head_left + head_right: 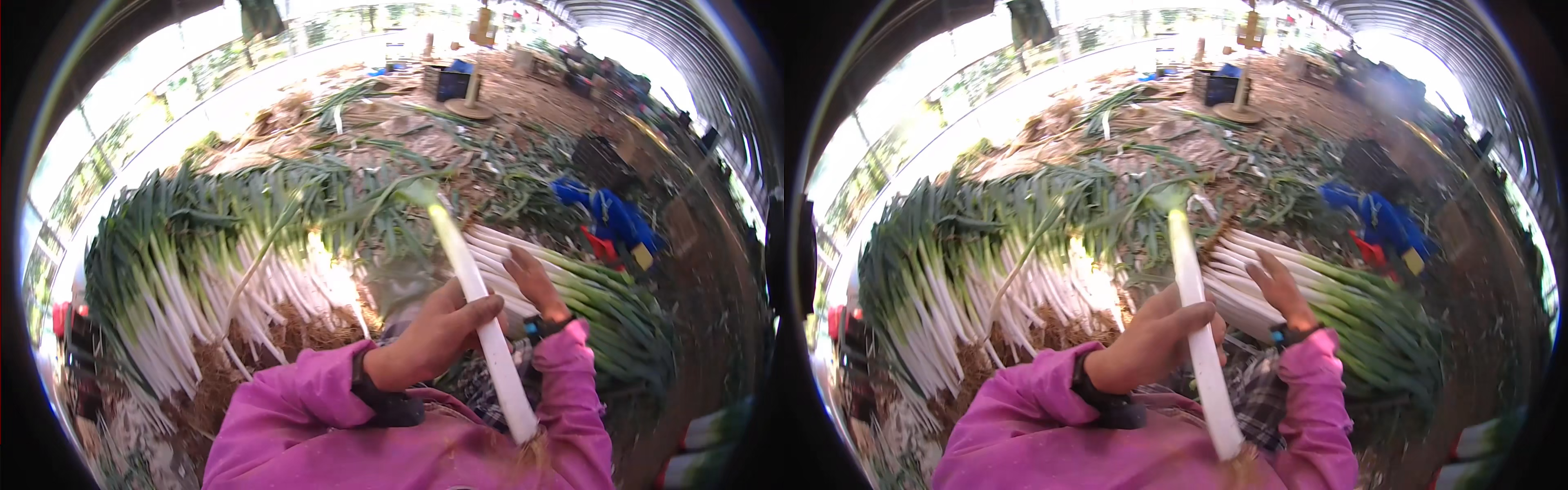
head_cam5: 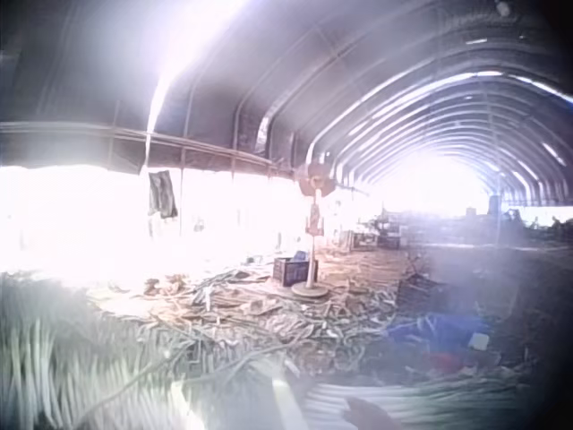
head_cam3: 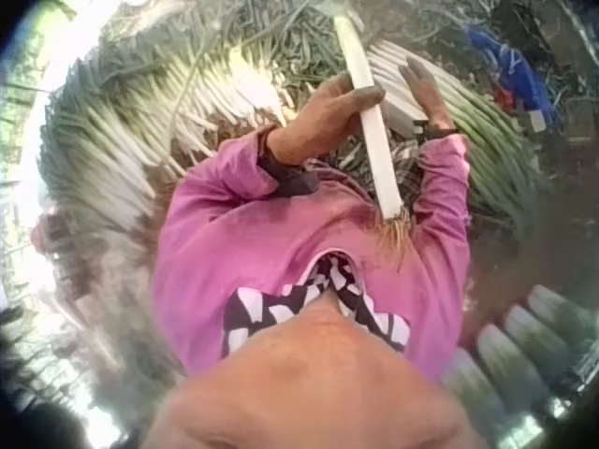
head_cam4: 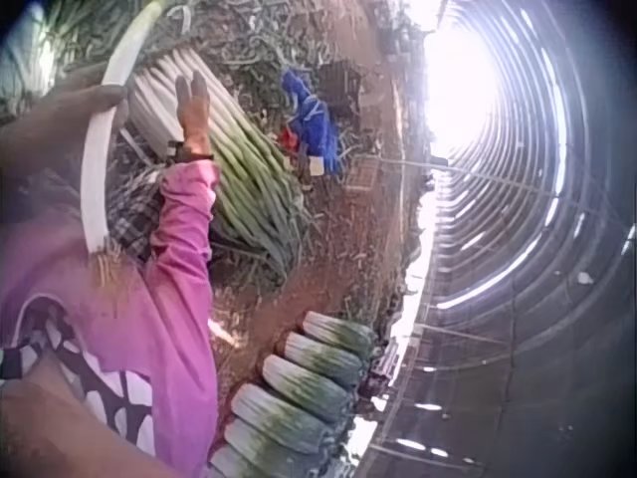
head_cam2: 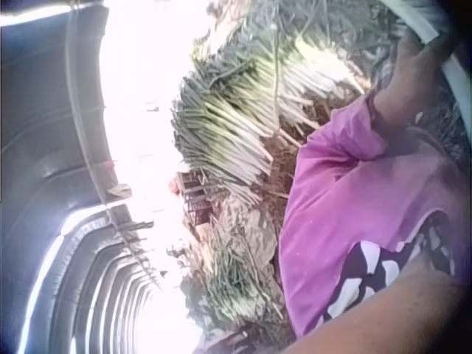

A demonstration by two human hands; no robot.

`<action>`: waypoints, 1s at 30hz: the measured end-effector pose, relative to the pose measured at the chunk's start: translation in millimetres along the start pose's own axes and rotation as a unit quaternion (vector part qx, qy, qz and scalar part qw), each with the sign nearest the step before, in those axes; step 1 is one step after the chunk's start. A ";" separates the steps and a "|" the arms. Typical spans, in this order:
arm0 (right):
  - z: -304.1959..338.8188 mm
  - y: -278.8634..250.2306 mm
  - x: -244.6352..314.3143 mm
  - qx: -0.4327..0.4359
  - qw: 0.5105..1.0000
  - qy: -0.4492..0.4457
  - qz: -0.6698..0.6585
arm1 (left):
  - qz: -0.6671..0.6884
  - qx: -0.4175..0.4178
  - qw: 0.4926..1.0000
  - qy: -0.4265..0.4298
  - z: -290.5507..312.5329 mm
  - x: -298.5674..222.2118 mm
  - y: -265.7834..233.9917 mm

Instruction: The person takes leeks from a pile and stacks them into a bundle on a metal frame, arranging and aligning the stalks by hand.

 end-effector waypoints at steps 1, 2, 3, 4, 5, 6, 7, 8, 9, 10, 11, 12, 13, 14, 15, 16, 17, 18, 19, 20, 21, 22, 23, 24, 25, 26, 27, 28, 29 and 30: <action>-3.2 -2.9 -9.0 0.029 0.990 -0.011 -0.140 | -0.043 0.081 0.995 -0.032 1.7 4.4 20.8; -9.0 -8.3 -20.0 0.057 0.958 -0.029 -0.279 | -0.085 0.159 0.982 -0.061 2.8 8.7 39.0; -12.4 -15.5 -22.5 0.075 0.928 0.024 -0.365 | -0.141 0.211 0.963 -0.091 2.4 8.5 49.7; -17.2 -21.1 -21.5 0.100 0.884 0.075 -0.450 | -0.224 0.269 0.930 -0.112 -0.4 6.1 55.0; -17.0 -48.2 -11.0 0.130 0.860 0.002 -0.493 | -0.273 0.341 0.893 -0.106 -9.2 9.2 63.0; -10.4 -73.4 7.1 0.168 0.827 -0.080 -0.531 | -0.327 0.404 0.850 -0.090 -14.2 9.5 72.5; -3.0 -100.5 9.8 0.106 0.794 -0.073 -0.594 | -0.357 0.415 0.827 -0.130 -29.3 19.1 59.8; 5.6 -125.4 8.0 0.044 0.755 -0.069 -0.651 | -0.388 0.425 0.801 -0.166 -47.9 29.9 45.0; 12.5 -144.9 -4.5 0.030 0.745 -0.095 -0.659 | -0.473 0.446 0.747 -0.137 -72.9 35.3 32.9; 23.4 -174.2 -26.0 0.010 0.738 -0.121 -0.664 | -0.547 0.469 0.686 -0.105 -100.7 47.2 21.6; 33.9 -201.0 -58.3 -0.049 0.733 -0.125 -0.666 | -0.607 0.481 0.630 -0.058 -125.3 53.4 13.2; 43.3 -217.7 -88.0 -0.102 0.725 -0.127 -0.669 | -0.666 0.482 0.570 -0.011 -145.5 61.4 0.4; 54.1 -218.5 -92.6 -0.105 0.730 -0.138 -0.661 | -0.671 0.472 0.572 -0.017 -159.4 78.7 -25.9; 72.7 -219.1 -97.2 -0.111 0.736 -0.149 -0.651 | -0.713 0.435 0.544 0.080 -175.5 89.7 -44.0; 91.8 -224.8 -131.4 -0.144 0.737 -0.111 -0.651 | -0.739 0.403 0.509 0.181 -187.1 102.5 -44.1; 114.1 -230.1 -166.7 -0.181 0.737 -0.071 -0.648 | -0.746 0.372 0.525 0.173 -189.4 127.2 -37.7; 130.3 -224.9 -186.9 -0.212 0.736 -0.029 -0.642 | -0.734 0.354 0.539 0.212 -187.3 147.7 -41.0; 142.4 -218.3 -203.3 -0.240 0.735 0.012 -0.634 | -0.722 0.333 0.552 0.251 -185.7 167.8 -49.1; 154.4 -213.1 -219.0 -0.258 0.744 0.050 -0.615 | -0.730 0.315 0.546 0.265 -181.9 188.5 -50.9; 166.2 -209.2 -233.3 -0.279 0.750 0.088 -0.593 | -0.735 0.298 0.541 0.279 -177.3 207.6 -52.4; 170.3 -202.7 -238.0 -0.276 0.751 0.091 -0.593 | -0.753 0.279 0.540 0.253 -176.8 223.3 -67.5; 175.8 -188.8 -248.5 -0.248 0.781 0.208 -0.534 | -0.751 0.280 0.543 0.250 -177.5 233.0 -79.1; 179.3 -174.9 -255.0 -0.213 0.797 0.321 -0.465 | -0.768 0.273 0.532 0.232 -177.8 237.3 -93.9; 178.7 -170.6 -253.8 -0.212 0.796 0.325 -0.465 | -0.783 0.266 0.520 0.214 -178.7 240.8 -109.0; 185.8 -172.7 -248.8 -0.232 0.825 0.386 -0.341 | -0.788 0.275 0.527 0.158 -181.2 240.1 -110.4; 193.2 -177.5 -244.2 -0.246 0.838 0.438 -0.212 | -0.784 0.282 0.530 0.157 -185.5 236.2 -114.3; 190.9 -190.1 -257.0 -0.260 0.859 0.421 -0.129 | -0.783 0.289 0.534 0.133 -192.2 234.6 -120.4; 191.0 -184.9 -250.7 -0.262 0.856 0.428 -0.129 | -0.783 0.295 0.537 0.104 -195.3 234.2 -130.6; 187.2 -193.4 -214.2 -0.354 0.865 0.347 0.082 | -0.780 0.301 0.540 0.101 -198.6 235.4 -134.9; 180.3 -192.3 -172.0 -0.424 0.824 0.243 0.288 | -0.799 0.289 0.521 0.084 -205.9 236.2 -141.7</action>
Point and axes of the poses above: each hand's wrist, its own z-axis away from the middle knuckle, its own y-axis out of the palm, x = y × z, the point moved 7 cm from there along -z, towards the middle knuckle, and after that the axes turned 12 degrees about y, right-handed, at the moved point
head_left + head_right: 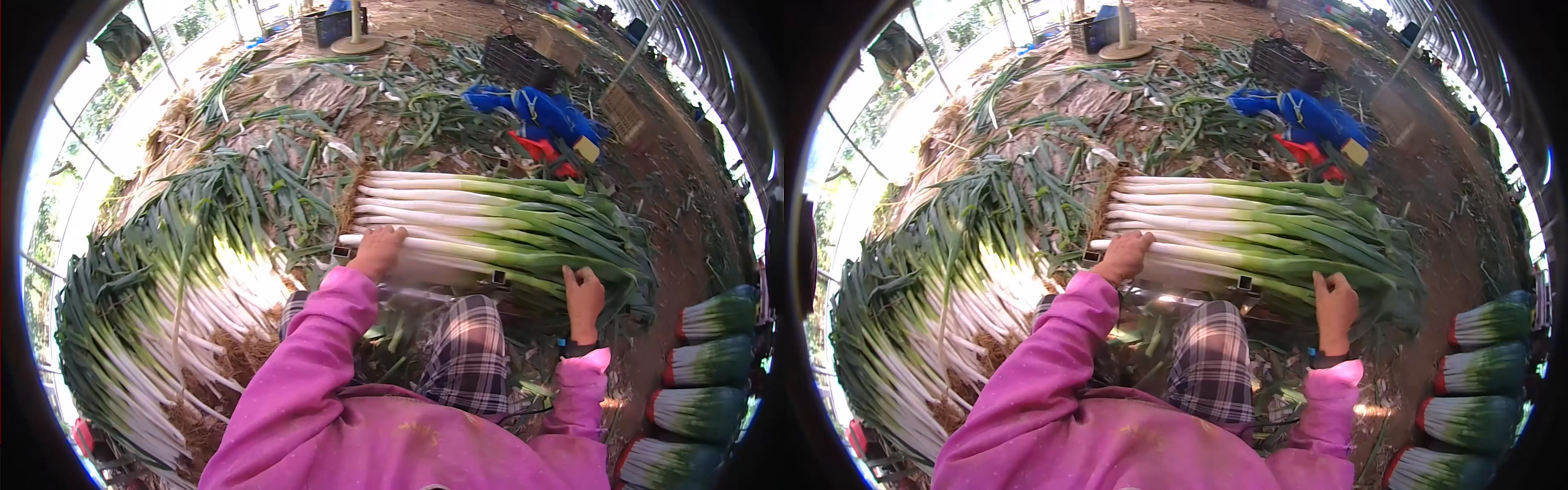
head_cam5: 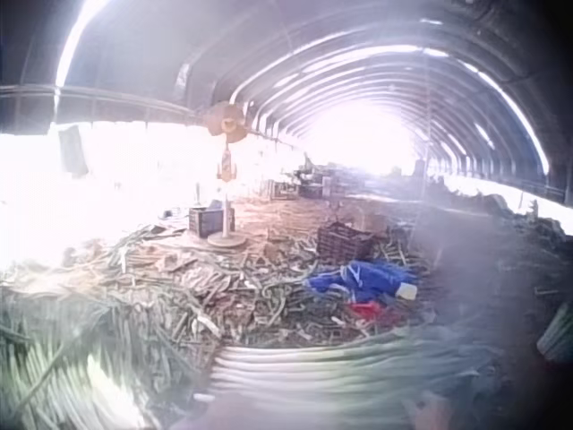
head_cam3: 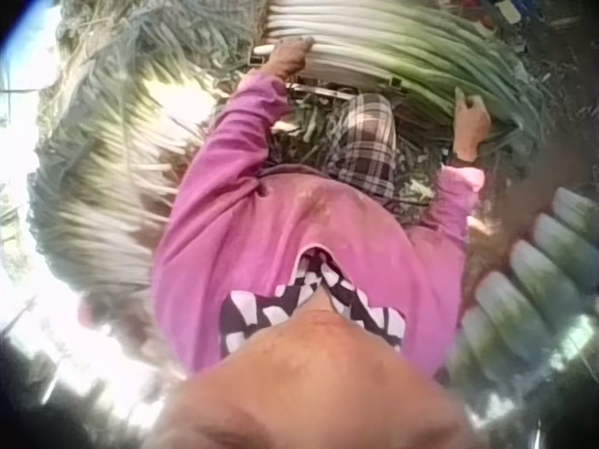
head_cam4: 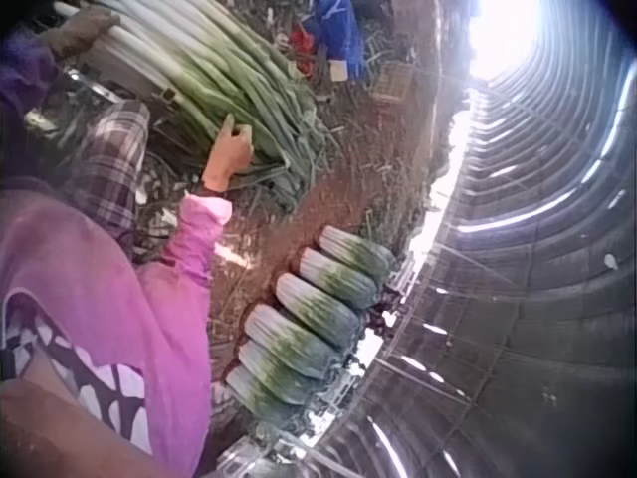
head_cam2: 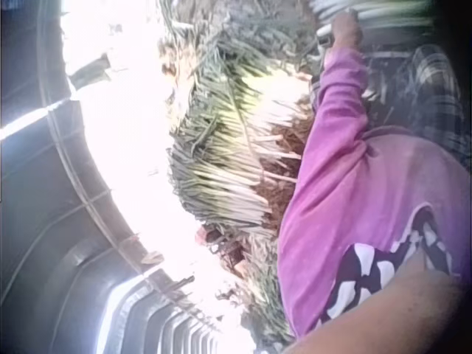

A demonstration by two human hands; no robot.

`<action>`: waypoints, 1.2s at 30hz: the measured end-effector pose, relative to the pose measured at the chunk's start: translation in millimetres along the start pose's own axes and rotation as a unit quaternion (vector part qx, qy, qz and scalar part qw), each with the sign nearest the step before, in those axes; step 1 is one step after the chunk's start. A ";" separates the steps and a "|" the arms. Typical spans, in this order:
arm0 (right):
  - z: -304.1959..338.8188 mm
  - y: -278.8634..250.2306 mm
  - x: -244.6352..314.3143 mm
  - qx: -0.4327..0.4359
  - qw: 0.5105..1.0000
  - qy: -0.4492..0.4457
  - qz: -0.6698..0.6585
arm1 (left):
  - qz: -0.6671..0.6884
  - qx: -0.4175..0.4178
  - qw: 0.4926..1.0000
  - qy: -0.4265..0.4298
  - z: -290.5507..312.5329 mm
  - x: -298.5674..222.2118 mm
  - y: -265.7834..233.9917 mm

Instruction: The person takes leeks from a pile and stacks them into a bundle on a metal frame, arranging and aligning the stalks by hand.

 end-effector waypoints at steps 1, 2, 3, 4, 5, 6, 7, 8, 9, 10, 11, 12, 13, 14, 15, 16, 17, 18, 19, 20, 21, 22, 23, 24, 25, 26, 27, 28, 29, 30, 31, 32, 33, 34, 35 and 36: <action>3.0 -1.3 5.4 0.041 0.997 0.051 -0.031 | -0.020 0.015 0.999 -0.021 -3.2 6.1 3.5; 5.3 -4.6 19.2 0.042 0.997 0.055 -0.028 | -0.018 0.018 1.000 -0.019 -4.9 7.3 5.2; 12.1 -16.5 56.6 -0.026 0.993 -0.115 -0.009 | -0.019 0.024 0.999 -0.018 -5.6 7.6 6.0; 25.3 -23.6 83.9 -0.093 0.955 -0.281 0.009 | -0.022 0.030 0.999 -0.018 -4.7 8.4 5.5; 20.7 -16.9 78.0 -0.096 0.957 -0.274 0.017 | -0.004 0.032 0.999 -0.010 -8.2 4.7 6.7; 15.0 6.6 68.1 -0.037 0.961 -0.272 0.040 | 0.000 0.033 0.999 -0.001 -10.0 0.8 8.9; 12.2 22.7 69.1 0.026 0.960 -0.274 0.055 | -0.003 0.016 1.000 0.002 -6.7 -0.1 8.7; 10.1 25.2 67.4 0.027 0.960 -0.274 0.056 | -0.007 -0.001 1.000 0.005 -4.3 -1.3 8.7; 10.3 30.3 67.3 0.044 0.952 -0.291 0.078 | -0.005 -0.001 1.000 0.004 -3.3 -1.8 11.3; 13.7 36.5 70.4 0.063 0.944 -0.308 0.098 | -0.005 -0.009 1.000 0.009 0.6 -1.1 11.7; 15.0 41.7 69.1 0.066 0.944 -0.309 0.097 | -0.005 -0.018 1.000 0.013 3.5 0.0 11.8; 17.2 47.4 66.5 0.074 0.942 -0.317 0.078 | -0.005 -0.015 1.000 0.011 5.4 1.9 13.6; 18.4 50.3 65.1 0.080 0.940 -0.326 0.061 | -0.016 -0.027 0.999 0.011 5.7 1.3 13.5; 18.2 53.7 63.6 0.083 0.939 -0.327 0.061 | -0.027 -0.038 0.999 0.011 6.1 0.7 13.1; 18.6 57.0 63.4 0.088 0.937 -0.333 0.058 | -0.026 -0.037 0.999 0.009 9.1 -0.4 14.7; 19.3 60.1 64.1 0.092 0.935 -0.339 0.055 | -0.030 -0.047 0.998 0.010 13.5 -2.9 12.8; 18.8 64.8 62.2 0.092 0.935 -0.340 0.053 | -0.035 -0.056 0.998 0.011 16.0 -4.2 10.1; 17.4 69.5 58.5 0.096 0.936 -0.336 0.029 | -0.037 -0.057 0.998 0.010 12.6 -2.1 10.8; 21.0 73.8 58.2 0.103 0.937 -0.334 0.002 | -0.050 -0.048 0.998 0.000 11.9 3.7 14.3; 20.8 75.3 54.1 0.101 0.936 -0.338 0.000 | -0.062 -0.042 0.997 -0.009 6.2 0.7 10.1; 21.1 76.1 47.7 0.104 0.938 -0.329 0.003 | -0.048 -0.034 0.998 -0.006 7.8 -6.2 7.9; 18.2 75.5 45.5 0.104 0.941 -0.322 0.006 | -0.056 -0.046 0.997 0.011 5.1 -6.2 16.8; 18.8 75.3 47.1 0.099 0.941 -0.325 0.003 | -0.066 -0.060 0.996 0.025 5.5 -6.0 20.7; 18.9 74.3 47.2 0.088 0.941 -0.327 0.006 | -0.075 -0.074 0.993 0.043 4.2 -7.2 24.7; 19.6 68.9 36.6 0.077 0.945 -0.318 0.021 | -0.074 -0.058 0.995 0.027 2.5 -7.7 29.1; 21.8 66.9 36.7 0.074 0.942 -0.326 0.015 | -0.070 -0.041 0.997 0.017 2.4 -8.5 30.8; 19.5 65.2 36.1 0.067 0.943 -0.326 0.021 | -0.015 0.004 1.000 0.000 -1.4 -24.9 18.6; 20.9 67.2 46.9 0.057 0.942 -0.330 0.006 | -0.019 -0.074 0.997 0.026 2.3 -33.3 5.1; 21.0 69.6 50.6 0.065 0.944 -0.325 0.002 | -0.021 -0.095 0.992 0.081 0.8 -56.9 -4.1; 20.4 68.6 50.0 0.076 0.947 -0.313 0.005 | -0.024 -0.117 0.984 0.133 -0.8 -78.4 -11.1; 19.5 67.0 52.6 0.084 0.948 -0.306 0.002 | -0.020 -0.119 0.981 0.150 -4.9 -86.1 -0.2; 22.5 62.1 56.4 0.075 0.952 -0.297 0.008 | -0.023 -0.109 0.988 0.106 -9.5 -83.7 15.6; 29.8 49.9 61.8 0.024 0.950 -0.311 -0.005 | -0.026 -0.097 0.993 0.060 -13.8 -76.7 29.7; 39.2 38.9 65.2 -0.025 0.946 -0.323 -0.018 | -0.025 -0.095 0.993 0.070 -17.0 -75.8 31.8; 49.7 8.8 68.8 -0.077 0.943 -0.320 -0.043 | -0.010 -0.074 0.995 0.067 -19.3 -75.5 33.1; 57.0 6.8 53.6 -0.080 0.945 -0.315 -0.036 | 0.003 -0.052 0.997 0.061 -21.0 -74.6 34.8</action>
Point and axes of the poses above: each hand's wrist, its own z-axis away from the middle knuckle, its own y-axis out of the palm, x = y × z, the point moved 7 cm from there along -z, towards the middle knuckle, and after that the axes turned 12 degrees about y, right-handed, at the moved point
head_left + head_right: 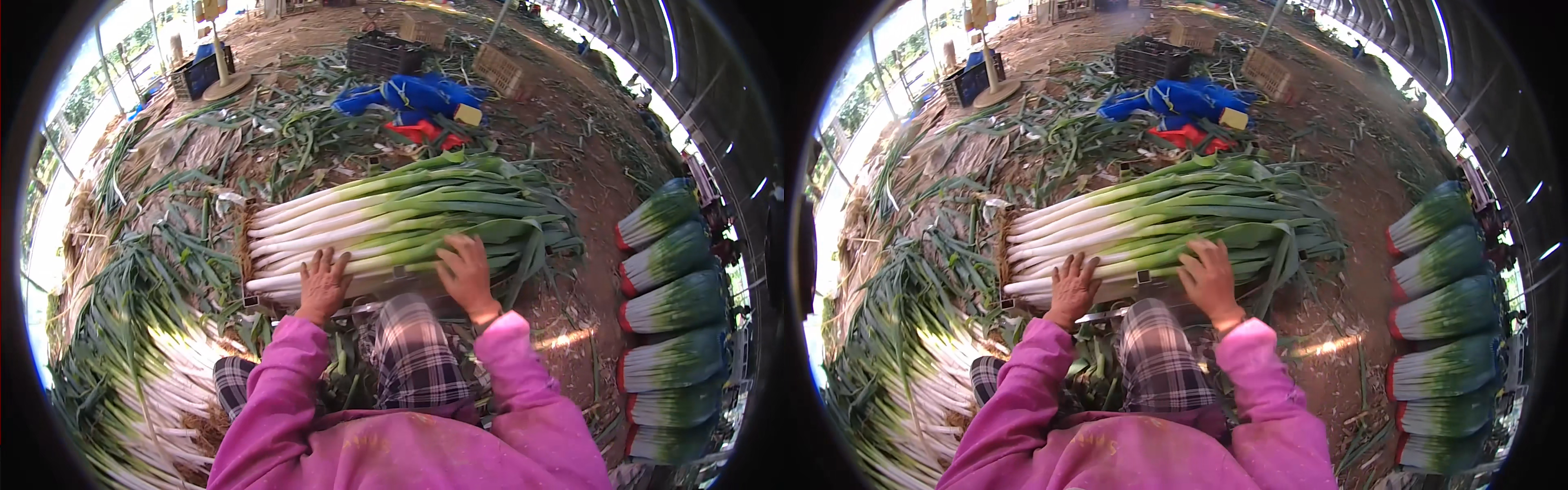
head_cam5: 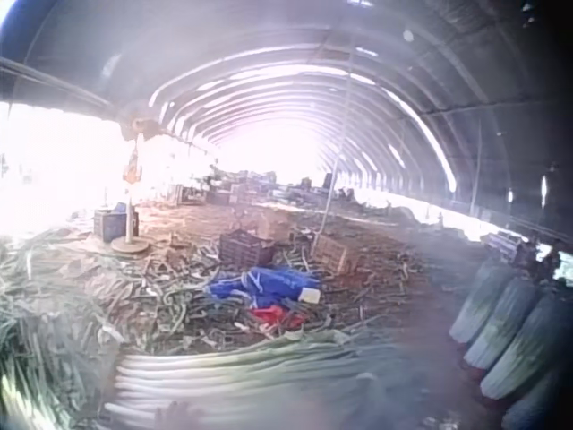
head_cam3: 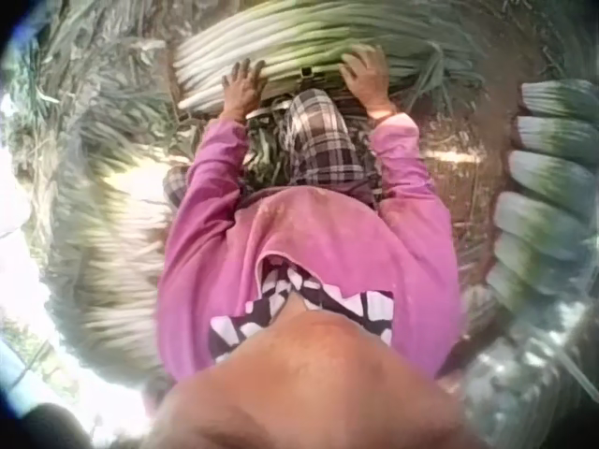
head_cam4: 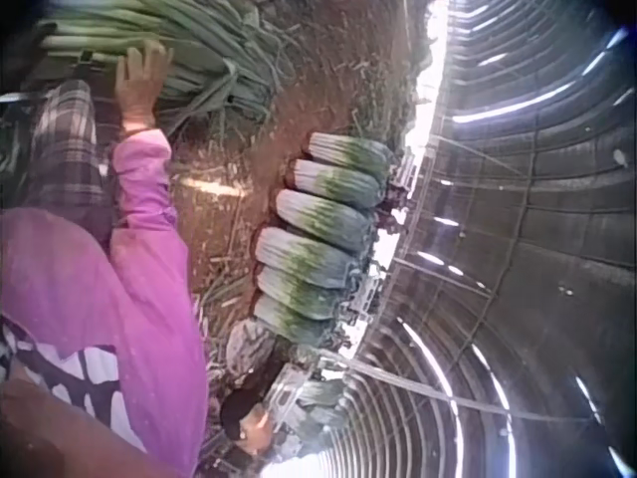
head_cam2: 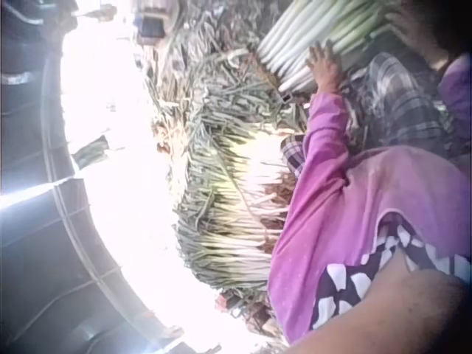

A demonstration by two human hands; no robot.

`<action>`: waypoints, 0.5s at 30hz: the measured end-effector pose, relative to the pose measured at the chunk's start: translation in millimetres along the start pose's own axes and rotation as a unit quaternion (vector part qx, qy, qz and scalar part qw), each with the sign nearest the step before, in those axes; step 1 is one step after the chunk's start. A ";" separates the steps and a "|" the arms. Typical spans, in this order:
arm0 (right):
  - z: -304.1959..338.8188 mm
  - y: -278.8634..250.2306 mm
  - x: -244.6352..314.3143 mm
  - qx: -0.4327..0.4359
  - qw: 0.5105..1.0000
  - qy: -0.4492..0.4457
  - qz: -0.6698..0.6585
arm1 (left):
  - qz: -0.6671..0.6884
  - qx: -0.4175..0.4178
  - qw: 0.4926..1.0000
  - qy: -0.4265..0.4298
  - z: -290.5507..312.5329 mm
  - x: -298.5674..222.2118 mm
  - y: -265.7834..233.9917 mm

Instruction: The person takes leeks from a pile and stacks them into a bundle on a metal frame, arranging and aligning the stalks by hand.

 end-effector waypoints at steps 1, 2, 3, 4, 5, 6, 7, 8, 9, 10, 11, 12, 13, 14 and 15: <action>15.9 0.3 -35.1 0.047 0.986 0.161 -0.026 | 0.002 0.001 1.000 0.003 -3.6 -4.3 -1.4; 34.5 2.5 -69.5 0.094 0.942 0.319 -0.055 | 0.006 0.002 1.000 0.011 -5.2 -7.5 -0.7; 42.3 -6.3 -99.3 0.065 0.917 0.389 -0.064 | 0.005 -0.006 1.000 0.012 -6.9 -9.2 -1.6; 47.5 -17.8 -127.9 0.035 0.885 0.458 -0.075 | 0.001 -0.013 1.000 0.014 -7.1 -9.9 -4.0; 38.2 -37.8 -143.3 -0.013 0.893 0.448 -0.031 | -0.002 -0.010 1.000 0.011 -6.7 -9.2 -5.8; 23.7 -58.1 -154.8 -0.059 0.898 0.435 0.010 | -0.006 -0.008 1.000 0.012 -5.8 -6.8 -6.5; 8.1 -67.2 -166.2 -0.019 0.890 0.454 0.043 | -0.007 -0.005 1.000 0.008 -3.2 -3.6 -5.8; -5.6 -76.8 -180.5 0.020 0.878 0.471 0.078 | -0.005 -0.003 1.000 0.006 -2.4 -2.9 -3.3; -14.5 -86.4 -199.9 0.029 0.868 0.481 0.120 | -0.006 -0.004 1.000 0.008 -2.3 -3.4 -2.2; -24.7 -95.4 -220.3 0.037 0.857 0.488 0.159 | -0.009 -0.007 1.000 0.008 -3.3 -4.1 -2.7; -36.9 -102.7 -241.1 0.036 0.858 0.488 0.155 | -0.009 -0.006 1.000 0.009 -2.8 -4.3 -2.5; -42.9 -103.8 -265.4 0.088 0.841 0.518 0.125 | -0.008 -0.006 1.000 0.010 -1.6 -4.7 -2.1; -44.6 -97.8 -282.2 0.141 0.822 0.544 0.092 | -0.013 -0.005 1.000 0.007 0.2 -1.7 -2.0; -38.9 -93.8 -297.0 0.141 0.823 0.543 0.090 | -0.014 -0.006 1.000 0.006 -1.2 -2.1 -0.5; -29.1 -83.4 -308.1 0.172 0.813 0.528 0.176 | -0.014 -0.006 1.000 0.008 -3.1 -3.6 1.3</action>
Point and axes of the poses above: each hand's wrist, its own z-axis away from the middle knuckle, its own y-axis out of the palm, x = y × z, the point moved 7 cm from there along -z, towards the middle knuckle, and after that the axes turned 12 degrees about y, right-handed, at the moved point
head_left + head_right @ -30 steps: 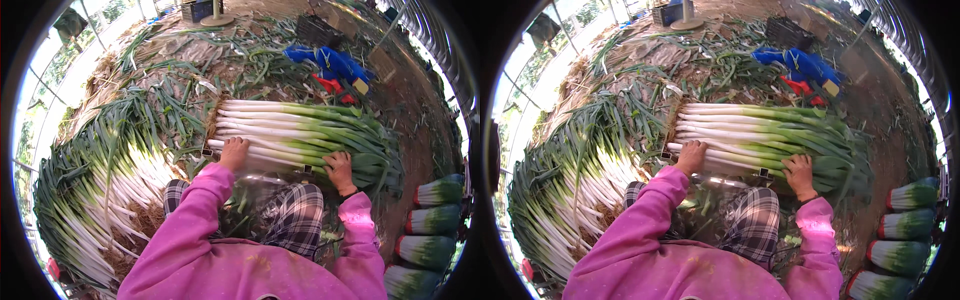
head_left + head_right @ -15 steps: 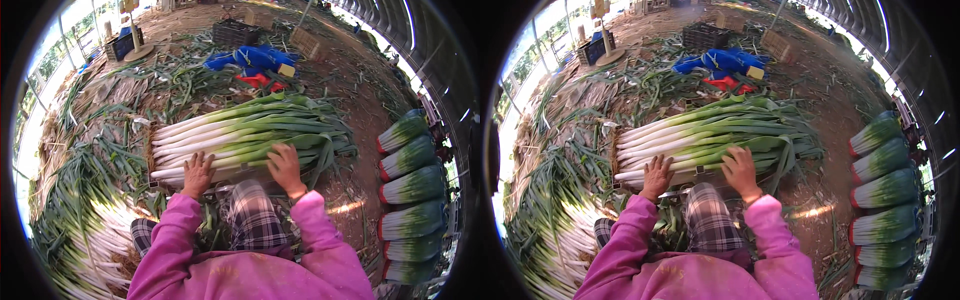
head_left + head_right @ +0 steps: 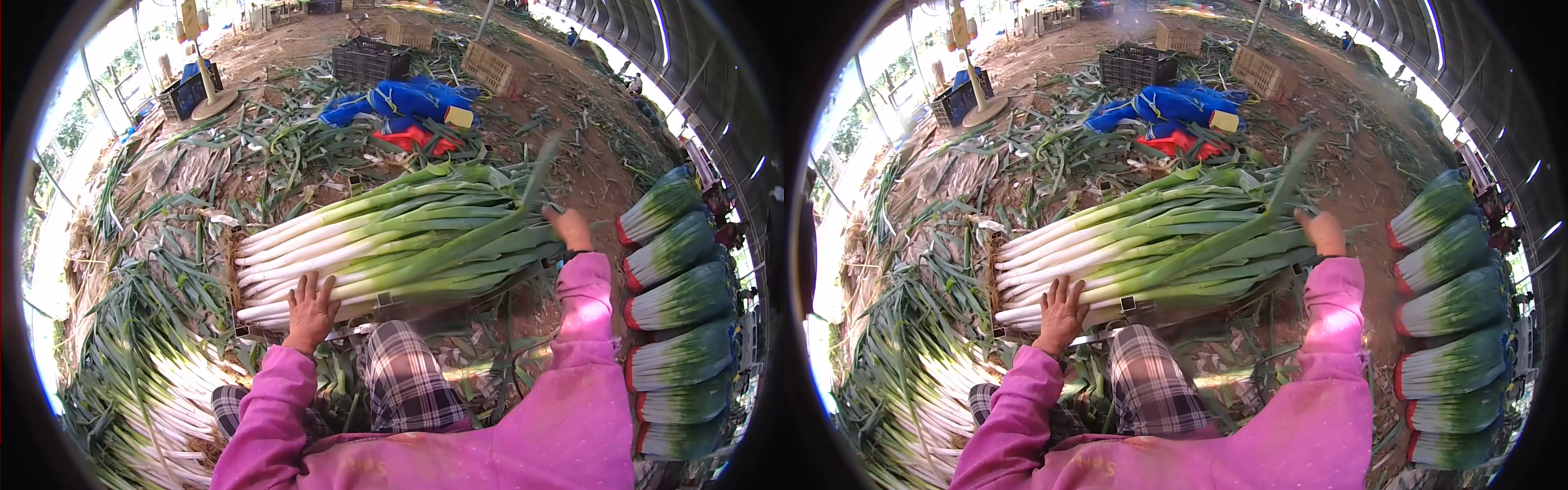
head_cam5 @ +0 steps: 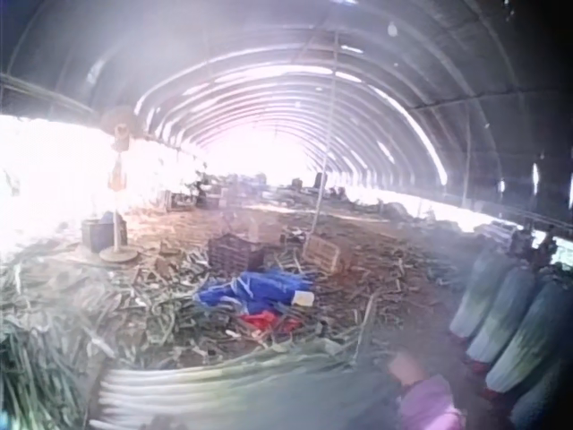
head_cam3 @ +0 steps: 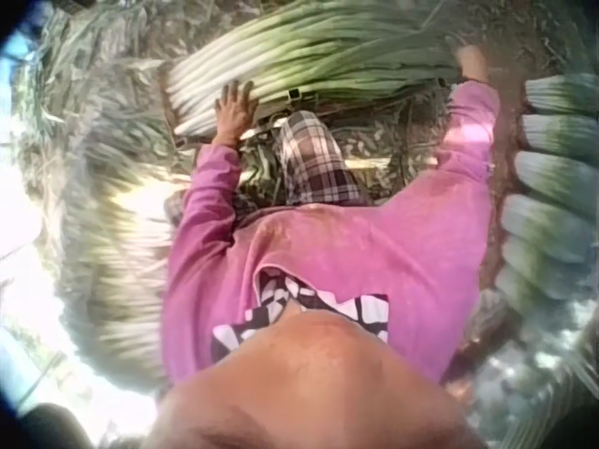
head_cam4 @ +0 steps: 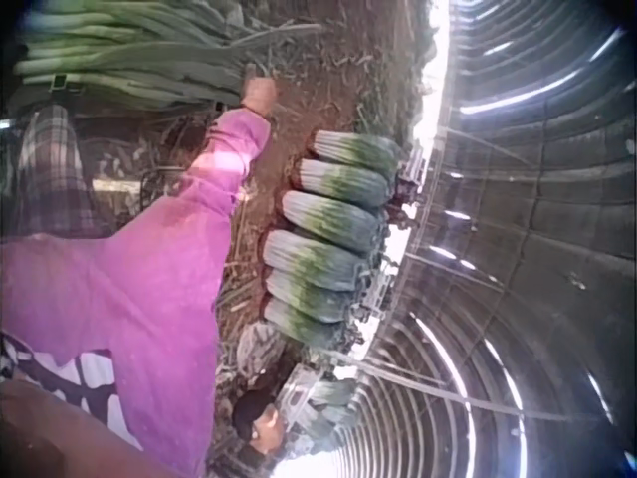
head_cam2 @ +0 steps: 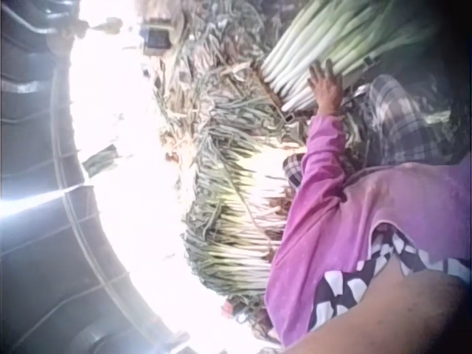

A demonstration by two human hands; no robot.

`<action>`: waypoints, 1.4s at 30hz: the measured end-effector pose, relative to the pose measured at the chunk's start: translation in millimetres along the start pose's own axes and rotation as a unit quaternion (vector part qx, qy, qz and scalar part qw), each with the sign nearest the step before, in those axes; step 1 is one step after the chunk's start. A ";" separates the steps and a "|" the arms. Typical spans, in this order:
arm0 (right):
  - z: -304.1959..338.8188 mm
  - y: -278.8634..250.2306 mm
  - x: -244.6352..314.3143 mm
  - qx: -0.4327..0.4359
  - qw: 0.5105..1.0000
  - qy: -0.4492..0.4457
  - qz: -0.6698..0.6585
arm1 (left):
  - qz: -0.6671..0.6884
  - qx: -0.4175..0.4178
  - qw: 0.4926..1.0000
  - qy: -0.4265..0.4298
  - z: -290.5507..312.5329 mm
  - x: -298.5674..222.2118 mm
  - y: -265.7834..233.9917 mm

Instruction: The person takes leeks from a pile and stacks them into a bundle on a metal frame, arranging and aligning the stalks by hand.

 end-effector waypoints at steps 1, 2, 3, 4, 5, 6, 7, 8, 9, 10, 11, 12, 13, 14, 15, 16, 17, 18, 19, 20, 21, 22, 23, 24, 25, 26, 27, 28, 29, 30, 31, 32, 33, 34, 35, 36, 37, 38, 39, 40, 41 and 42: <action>-8.1 17.9 -9.0 -0.019 0.996 0.002 0.091 | -0.001 0.001 1.000 0.001 -0.3 -1.1 0.8; -15.3 32.9 -20.5 -0.020 0.996 0.002 0.092 | 0.006 0.007 1.000 -0.001 -3.1 -2.8 3.8; -21.9 55.0 -31.5 0.057 0.997 0.004 0.060 | 0.007 0.004 1.000 -0.001 -7.5 -5.2 4.3; -27.0 66.7 -39.8 0.134 0.991 0.005 0.029 | 0.011 0.005 1.000 0.005 -12.6 -8.5 6.2; -30.2 62.2 -38.8 0.137 0.990 -0.002 0.025 | 0.006 0.007 1.000 0.004 -10.4 -6.3 1.7; -33.1 54.7 -40.0 0.160 0.987 -0.018 0.031 | 0.005 0.003 1.000 0.005 -8.9 -3.8 -1.6; -32.0 46.5 -34.8 0.182 0.982 -0.035 0.040 | 0.002 0.001 1.000 0.000 -8.7 -0.5 -3.7; -23.3 36.8 -17.4 0.186 0.981 -0.046 0.038 | -0.002 0.010 1.000 -0.008 -7.2 4.0 -5.5; -7.0 4.7 10.0 0.060 0.994 -0.095 0.009 | -0.004 0.020 1.000 -0.015 -3.5 7.9 -5.8; 12.6 -27.5 32.3 -0.070 0.987 -0.141 -0.025 | -0.009 0.017 1.000 -0.024 -1.0 10.3 -6.9; 24.2 -31.8 52.4 -0.067 0.985 -0.157 -0.036 | -0.005 0.017 1.000 -0.015 -0.1 12.9 -6.7; 54.4 -42.3 88.2 -0.145 0.931 -0.331 -0.048 | -0.003 0.016 1.000 -0.009 1.3 15.5 -6.9; 90.9 -47.1 112.0 -0.224 0.842 -0.487 -0.060 | 0.014 0.030 0.999 -0.002 -1.4 12.5 0.1; 95.0 -32.0 119.8 -0.183 0.845 -0.502 -0.027 | 0.039 0.017 0.999 0.012 -3.7 7.0 3.9; 93.7 -15.5 122.8 -0.142 0.842 -0.521 0.006 | 0.042 0.010 0.999 0.018 -2.3 6.1 8.5; 74.5 -3.8 116.8 -0.051 0.892 -0.450 -0.015 | 0.039 0.006 0.999 0.011 0.0 6.5 11.3; 61.6 10.3 106.3 0.045 0.928 -0.369 -0.028 | 0.038 0.019 0.999 0.000 1.4 4.1 9.3; 61.9 7.8 93.2 0.017 0.960 -0.277 -0.021 | 0.038 0.033 0.999 -0.011 5.2 3.8 5.3; 28.6 13.1 46.9 -0.018 0.980 -0.197 0.010 | 0.049 0.040 0.998 -0.001 -3.6 -7.0 0.8; 26.9 26.0 27.7 0.000 0.989 -0.132 0.068 | 0.045 0.035 0.998 -0.018 0.6 -1.8 -2.1; 10.3 34.2 -8.2 -0.003 0.985 -0.088 0.149 | 0.052 0.025 0.998 -0.006 -2.7 -7.5 -5.0; 13.4 40.8 -7.9 0.063 0.989 -0.076 0.113 | 0.057 0.021 0.998 -0.003 -0.6 -7.4 -6.0; 15.6 39.2 -6.9 0.062 0.988 -0.082 0.118 | 0.060 0.020 0.998 -0.010 -0.9 -5.5 -5.6; 17.5 20.3 -15.8 -0.049 0.993 -0.049 0.093 | 0.050 0.016 0.999 -0.012 -4.8 -2.3 -5.5; 47.9 2.3 1.0 -0.146 0.987 -0.021 0.070 | 0.039 0.024 0.999 -0.023 2.0 3.2 -2.1; 65.5 -15.7 20.0 -0.206 0.972 -0.116 0.000 | 0.046 0.009 0.999 -0.011 -2.0 -0.8 -8.2; 83.7 -31.8 46.4 -0.259 0.939 -0.213 -0.072 | 0.025 -0.016 1.000 -0.002 -2.8 -0.1 -9.3; 130.9 -31.8 93.8 -0.251 0.907 -0.318 -0.119 | 0.022 -0.017 1.000 -0.010 0.9 4.6 -9.8; 171.1 -25.6 131.5 -0.183 0.877 -0.416 -0.152 | 0.020 -0.023 0.999 -0.011 1.9 6.0 -10.5; 196.9 -9.8 153.2 -0.163 0.830 -0.512 -0.149 | 0.027 -0.025 0.999 -0.008 -2.0 4.0 -9.7; 221.8 11.5 175.3 -0.090 0.807 -0.559 -0.166 | 0.032 -0.021 0.999 -0.006 -3.2 4.1 -7.4; 244.4 33.5 193.5 -0.049 0.807 -0.573 -0.134 | 0.036 -0.018 0.999 -0.008 -3.4 4.9 -4.9; 246.5 60.4 195.6 -0.014 0.819 -0.564 -0.104 | 0.038 -0.022 0.999 -0.012 -6.1 2.5 -3.9; 252.5 85.4 192.8 0.025 0.826 -0.557 -0.075 | 0.046 -0.024 0.999 -0.006 -6.6 0.2 -2.4; 266.2 91.0 191.2 0.033 0.817 -0.571 -0.077 | 0.050 -0.025 0.998 -0.009 -2.8 2.0 -3.9; 277.4 96.2 187.4 0.021 0.821 -0.568 -0.048 | 0.058 -0.034 0.998 -0.011 1.9 1.4 -6.4; 289.3 100.5 182.5 0.007 0.824 -0.566 -0.020 | 0.064 -0.051 0.997 -0.006 5.6 0.8 -7.6; 293.3 103.4 177.6 -0.001 0.826 -0.563 -0.029 | 0.066 -0.069 0.995 -0.005 9.8 2.6 -8.8; 300.6 113.5 180.8 0.003 0.817 -0.574 -0.046 | 0.081 -0.112 0.990 -0.003 20.1 14.8 -2.4; 295.3 113.5 169.7 -0.004 0.814 -0.580 -0.039 | 0.110 -0.075 0.991 0.011 13.9 4.6 -4.6; 296.4 110.9 168.5 -0.008 0.803 -0.594 -0.039 | 0.120 -0.021 0.993 -0.001 10.1 6.0 -7.3; 294.1 113.7 168.0 -0.001 0.813 -0.582 -0.025 | 0.125 0.001 0.992 -0.005 8.3 5.3 -17.0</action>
Point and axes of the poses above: each hand's wrist, its own z-axis away from the middle knuckle, its own y-axis out of the palm, x = y × z, the point moved 7 cm from there along -z, towards the middle knuckle, and after that the axes turned 12 degrees about y, right-handed, at the moved point
